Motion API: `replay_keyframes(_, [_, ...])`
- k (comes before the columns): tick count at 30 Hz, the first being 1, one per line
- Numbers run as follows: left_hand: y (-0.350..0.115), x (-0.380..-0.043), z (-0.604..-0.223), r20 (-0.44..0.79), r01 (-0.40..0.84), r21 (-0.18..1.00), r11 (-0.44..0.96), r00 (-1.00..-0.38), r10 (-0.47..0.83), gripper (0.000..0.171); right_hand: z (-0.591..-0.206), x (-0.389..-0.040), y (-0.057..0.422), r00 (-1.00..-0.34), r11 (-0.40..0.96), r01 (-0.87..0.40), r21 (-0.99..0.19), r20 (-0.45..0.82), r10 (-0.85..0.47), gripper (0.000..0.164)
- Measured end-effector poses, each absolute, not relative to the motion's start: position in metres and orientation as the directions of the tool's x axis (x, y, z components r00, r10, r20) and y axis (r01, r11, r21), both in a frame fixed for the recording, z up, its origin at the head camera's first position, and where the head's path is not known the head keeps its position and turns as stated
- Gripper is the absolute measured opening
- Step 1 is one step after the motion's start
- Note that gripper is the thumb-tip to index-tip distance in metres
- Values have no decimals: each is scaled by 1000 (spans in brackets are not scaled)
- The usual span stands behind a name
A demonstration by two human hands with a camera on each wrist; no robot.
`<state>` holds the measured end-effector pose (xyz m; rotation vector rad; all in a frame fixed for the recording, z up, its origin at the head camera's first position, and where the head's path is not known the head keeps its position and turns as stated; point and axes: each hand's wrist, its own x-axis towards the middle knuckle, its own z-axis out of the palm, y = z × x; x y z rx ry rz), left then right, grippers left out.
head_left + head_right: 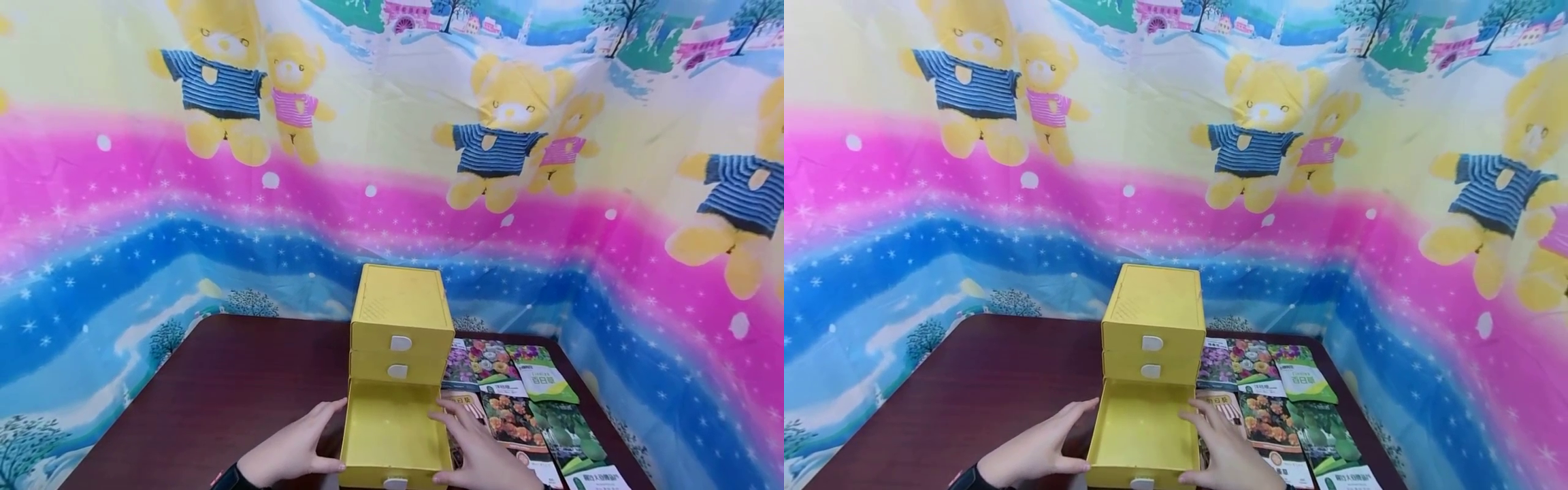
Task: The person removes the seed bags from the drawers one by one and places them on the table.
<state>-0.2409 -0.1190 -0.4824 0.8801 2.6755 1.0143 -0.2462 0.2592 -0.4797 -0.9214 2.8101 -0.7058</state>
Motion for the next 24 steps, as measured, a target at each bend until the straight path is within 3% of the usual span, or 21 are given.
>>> replay_keyframes(14, [-118,-240,-487,134,507,609,610,-824,551,100,-482,-245,259,-816,709,-538,-456,72,-574,88])
replay_keyframes(24, [-116,-239,-488,161,468,600,649,-865,476,106,-487,-248,261,-819,711,-554,-433,129,-559,85])
